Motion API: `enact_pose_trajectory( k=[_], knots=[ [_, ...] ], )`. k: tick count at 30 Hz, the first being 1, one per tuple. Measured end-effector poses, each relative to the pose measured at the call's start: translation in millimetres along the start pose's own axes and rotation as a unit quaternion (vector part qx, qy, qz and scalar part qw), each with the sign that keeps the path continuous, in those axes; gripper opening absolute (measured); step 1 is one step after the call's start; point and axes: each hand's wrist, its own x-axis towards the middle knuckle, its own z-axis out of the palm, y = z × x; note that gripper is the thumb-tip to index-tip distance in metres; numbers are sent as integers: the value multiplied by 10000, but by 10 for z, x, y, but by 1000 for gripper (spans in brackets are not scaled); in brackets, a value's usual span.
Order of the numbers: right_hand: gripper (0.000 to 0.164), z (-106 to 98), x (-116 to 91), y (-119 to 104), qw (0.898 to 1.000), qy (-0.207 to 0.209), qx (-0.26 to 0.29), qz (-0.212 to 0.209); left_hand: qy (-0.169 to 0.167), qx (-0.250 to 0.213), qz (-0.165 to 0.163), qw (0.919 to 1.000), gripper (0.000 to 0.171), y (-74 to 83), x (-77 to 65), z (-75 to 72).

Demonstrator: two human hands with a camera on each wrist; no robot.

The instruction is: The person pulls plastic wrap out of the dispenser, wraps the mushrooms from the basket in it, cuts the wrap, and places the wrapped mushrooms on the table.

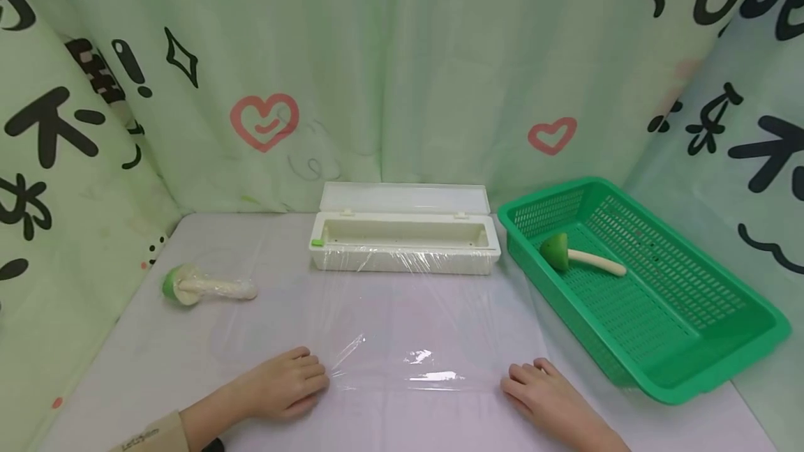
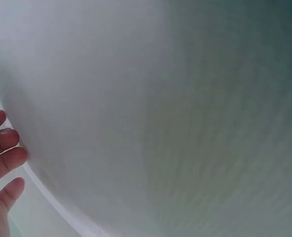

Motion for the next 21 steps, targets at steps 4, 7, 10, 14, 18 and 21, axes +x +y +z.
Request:
enact_pose_trajectory(
  k=[4,7,10,14,18,21],
  knots=[
    [26,12,21,-29,9999,28,26,121,299,-125,-345,9989,8,16,25,34],
    [30,29,49,-53,9997,99,-6,208,488,-127,-582,9970,8,33,50,43],
    [43,55,79,-72,9996,183,-109,198,501,-190,-776,9955,8,46,66,44],
    [48,71,98,-97,9994,139,-187,240,336,-356,-1045,9933,8,61,67,42],
    [49,75,100,-114,9985,212,-229,444,346,-388,-1150,9920,10,65,60,50],
    [45,78,96,-120,9976,208,-286,588,509,-155,-1111,9924,10,57,56,70]
  ],
)
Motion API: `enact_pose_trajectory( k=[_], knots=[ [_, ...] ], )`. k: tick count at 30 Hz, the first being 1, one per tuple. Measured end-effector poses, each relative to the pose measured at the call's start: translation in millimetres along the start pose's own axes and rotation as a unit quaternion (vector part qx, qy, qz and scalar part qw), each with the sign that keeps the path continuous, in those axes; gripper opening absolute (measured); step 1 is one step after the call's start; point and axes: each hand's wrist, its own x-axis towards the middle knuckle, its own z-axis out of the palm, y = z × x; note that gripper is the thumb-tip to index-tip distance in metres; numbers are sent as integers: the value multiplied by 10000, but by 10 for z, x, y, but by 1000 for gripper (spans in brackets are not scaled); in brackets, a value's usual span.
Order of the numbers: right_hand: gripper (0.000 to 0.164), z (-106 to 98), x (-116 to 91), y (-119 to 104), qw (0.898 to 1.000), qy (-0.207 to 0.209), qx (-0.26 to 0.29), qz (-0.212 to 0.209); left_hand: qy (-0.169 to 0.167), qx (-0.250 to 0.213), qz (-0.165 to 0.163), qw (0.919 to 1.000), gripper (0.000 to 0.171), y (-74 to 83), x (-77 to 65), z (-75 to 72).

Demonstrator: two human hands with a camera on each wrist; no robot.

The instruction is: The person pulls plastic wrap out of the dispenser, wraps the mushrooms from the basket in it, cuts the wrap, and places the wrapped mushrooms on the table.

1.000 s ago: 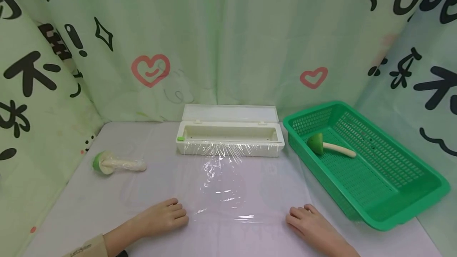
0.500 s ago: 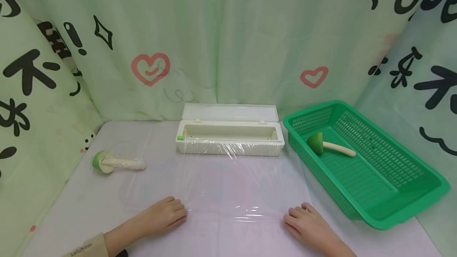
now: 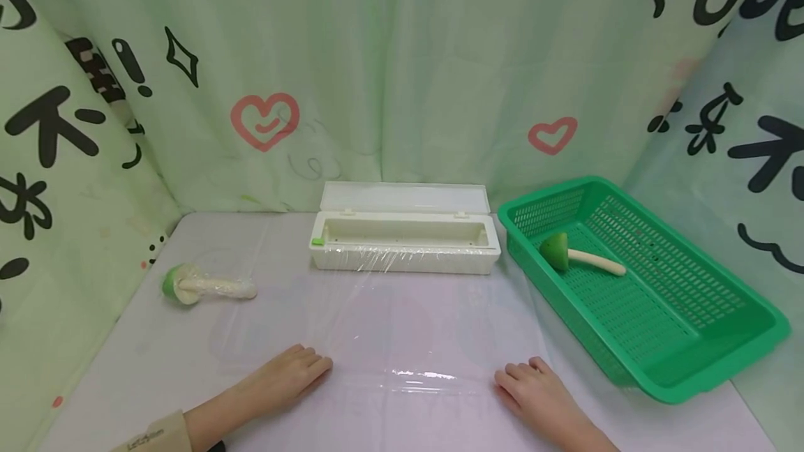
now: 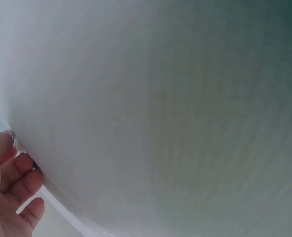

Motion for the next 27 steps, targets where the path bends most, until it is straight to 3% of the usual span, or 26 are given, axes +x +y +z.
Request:
enact_pose_trajectory(
  k=[7,11,13,17,20,23,27],
  knots=[
    [19,-30,-15,17,9989,-418,-103,187,1,550,-40,9985,14,-2,-37,28],
    [29,-140,126,68,9998,-195,49,-12,-127,549,-94,9984,13,3,-46,33],
    [41,-337,314,118,9999,74,72,14,-166,542,-107,9983,13,5,-45,34],
    [54,-951,809,334,9960,819,42,351,-202,541,-127,9982,13,4,-44,37],
    [46,-1388,1075,602,9913,935,54,922,-191,530,-109,9984,14,3,-43,40],
    [39,-1569,1200,981,9857,499,86,1607,-150,516,-78,9985,14,5,-44,42],
    [57,-1405,1184,1543,9744,-576,-163,2167,-149,499,-80,9986,15,8,-48,39]
  ],
)
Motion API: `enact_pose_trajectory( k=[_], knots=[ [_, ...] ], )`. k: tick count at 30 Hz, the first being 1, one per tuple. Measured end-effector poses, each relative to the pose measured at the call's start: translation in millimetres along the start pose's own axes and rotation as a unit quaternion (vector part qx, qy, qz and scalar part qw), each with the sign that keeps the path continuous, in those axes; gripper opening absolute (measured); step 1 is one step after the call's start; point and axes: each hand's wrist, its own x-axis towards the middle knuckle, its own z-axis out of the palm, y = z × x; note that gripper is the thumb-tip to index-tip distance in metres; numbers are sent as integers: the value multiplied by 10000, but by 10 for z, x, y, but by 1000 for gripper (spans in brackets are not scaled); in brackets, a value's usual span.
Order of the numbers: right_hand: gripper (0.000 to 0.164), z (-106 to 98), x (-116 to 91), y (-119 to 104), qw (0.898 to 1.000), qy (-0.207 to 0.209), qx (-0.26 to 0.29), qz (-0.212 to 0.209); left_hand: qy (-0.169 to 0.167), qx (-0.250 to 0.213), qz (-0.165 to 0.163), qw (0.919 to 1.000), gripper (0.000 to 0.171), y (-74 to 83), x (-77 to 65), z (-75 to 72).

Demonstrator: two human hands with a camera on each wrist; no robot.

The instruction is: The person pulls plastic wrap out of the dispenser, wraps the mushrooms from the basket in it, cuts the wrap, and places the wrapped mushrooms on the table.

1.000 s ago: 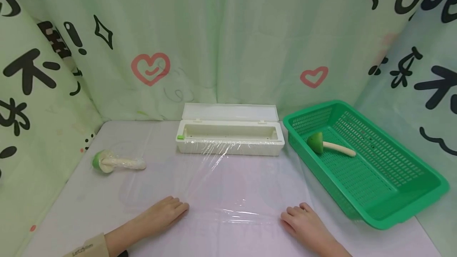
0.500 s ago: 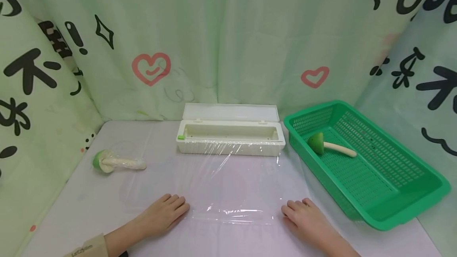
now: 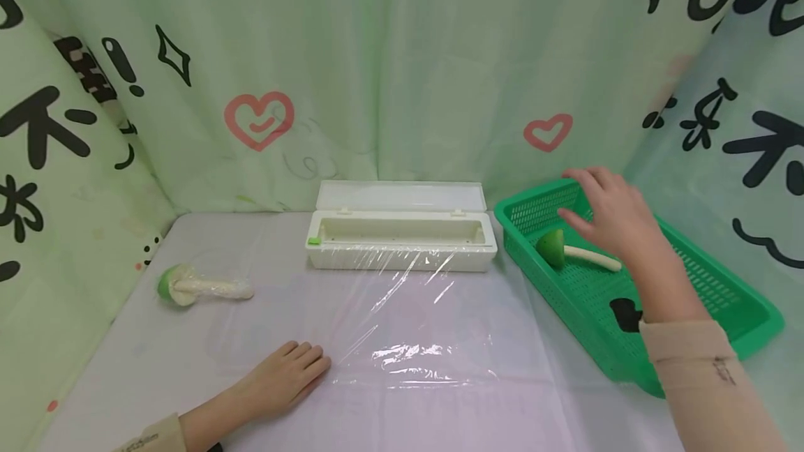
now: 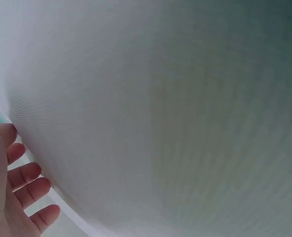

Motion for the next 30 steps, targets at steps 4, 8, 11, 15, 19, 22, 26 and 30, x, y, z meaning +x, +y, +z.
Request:
enact_pose_trajectory(
  k=[4,8,11,15,19,22,26,30],
  knots=[
    [72,409,35,394,9936,-1125,49,108,-85,10,25,10000,15,3,5,6],
    [87,743,-38,587,9753,-2124,464,389,-175,-20,63,9998,14,6,20,13],
    [88,875,-66,658,9674,-2413,589,493,-205,-33,72,9998,15,9,24,7],
    [84,955,-52,685,9639,-2564,555,447,-176,35,78,9998,17,2,15,-6],
    [89,1002,-31,709,9630,-2647,297,410,-161,80,77,9998,17,-5,15,-7],
    [93,1037,-37,738,9597,-2753,213,525,-165,51,65,9998,17,5,16,-10],
    [88,1073,-32,747,9563,-2851,206,612,-138,46,59,9999,17,12,9,-17],
    [84,1090,-12,750,9572,-2830,167,586,-117,42,51,9999,17,3,5,-16]
  ],
)
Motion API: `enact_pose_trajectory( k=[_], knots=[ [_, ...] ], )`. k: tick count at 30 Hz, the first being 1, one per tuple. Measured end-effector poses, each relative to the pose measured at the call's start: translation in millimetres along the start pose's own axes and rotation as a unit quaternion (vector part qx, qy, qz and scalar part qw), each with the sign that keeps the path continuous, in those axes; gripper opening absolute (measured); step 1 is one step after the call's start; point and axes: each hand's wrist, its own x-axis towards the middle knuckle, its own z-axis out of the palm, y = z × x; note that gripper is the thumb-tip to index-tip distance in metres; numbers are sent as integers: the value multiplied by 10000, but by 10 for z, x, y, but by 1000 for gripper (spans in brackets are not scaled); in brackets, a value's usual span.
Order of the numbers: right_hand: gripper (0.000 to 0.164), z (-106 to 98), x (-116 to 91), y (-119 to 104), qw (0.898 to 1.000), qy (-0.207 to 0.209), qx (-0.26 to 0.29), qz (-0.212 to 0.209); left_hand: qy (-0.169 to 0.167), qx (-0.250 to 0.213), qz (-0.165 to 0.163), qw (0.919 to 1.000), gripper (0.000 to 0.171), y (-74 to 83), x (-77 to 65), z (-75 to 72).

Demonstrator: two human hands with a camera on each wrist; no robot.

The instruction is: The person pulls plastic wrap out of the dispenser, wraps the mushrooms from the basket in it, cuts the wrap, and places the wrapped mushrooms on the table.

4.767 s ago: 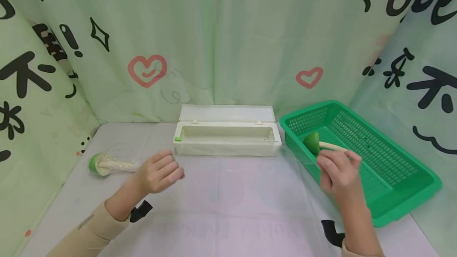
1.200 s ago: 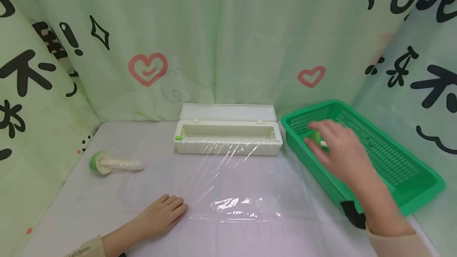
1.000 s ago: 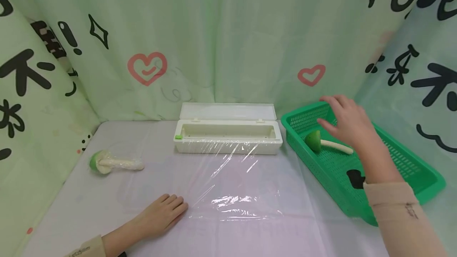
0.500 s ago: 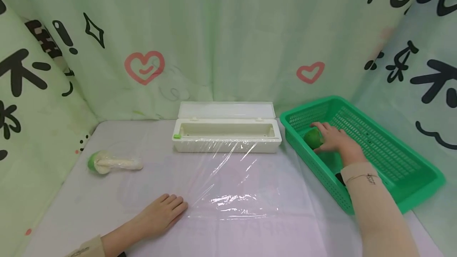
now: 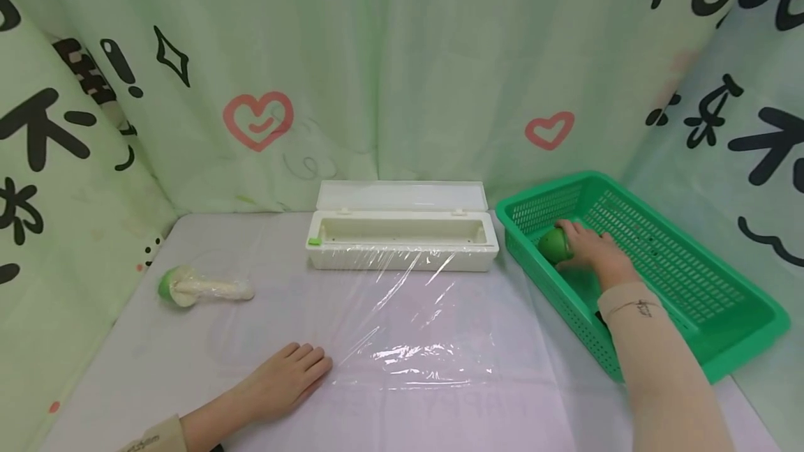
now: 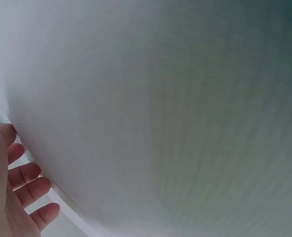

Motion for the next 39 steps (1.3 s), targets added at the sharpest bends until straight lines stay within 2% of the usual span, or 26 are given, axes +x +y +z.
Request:
enact_pose_trajectory(
  k=[5,10,14,21,26,28,31,34,39],
  knots=[
    [80,6,0,25,9998,216,10,-5,-42,121,58,9999,18,-6,1,-10],
    [78,-68,-35,5,9971,759,-46,35,-171,157,61,9997,20,-3,2,-19],
    [79,-234,-86,-106,9918,1255,-222,112,-223,146,37,9996,20,-1,2,-12],
    [79,-716,-268,-539,9744,2160,-538,307,-199,153,34,9997,20,-5,3,-2],
    [78,-916,-424,-1099,9644,2511,-822,-56,-245,169,14,9996,20,-9,-3,-9],
    [78,-888,-469,-1355,9595,2635,-931,-355,-265,174,5,9995,19,-10,-1,-12],
    [78,-733,-520,-1736,9488,2825,-1053,-944,-295,138,-1,9995,19,-8,6,-15],
    [74,-494,-536,-2101,9352,2942,-1161,-1593,-283,108,5,9995,19,-4,13,-23],
    [71,-41,-547,-2636,9196,2765,-1203,-2517,-284,108,-12,9995,19,4,8,-32]
  ],
)
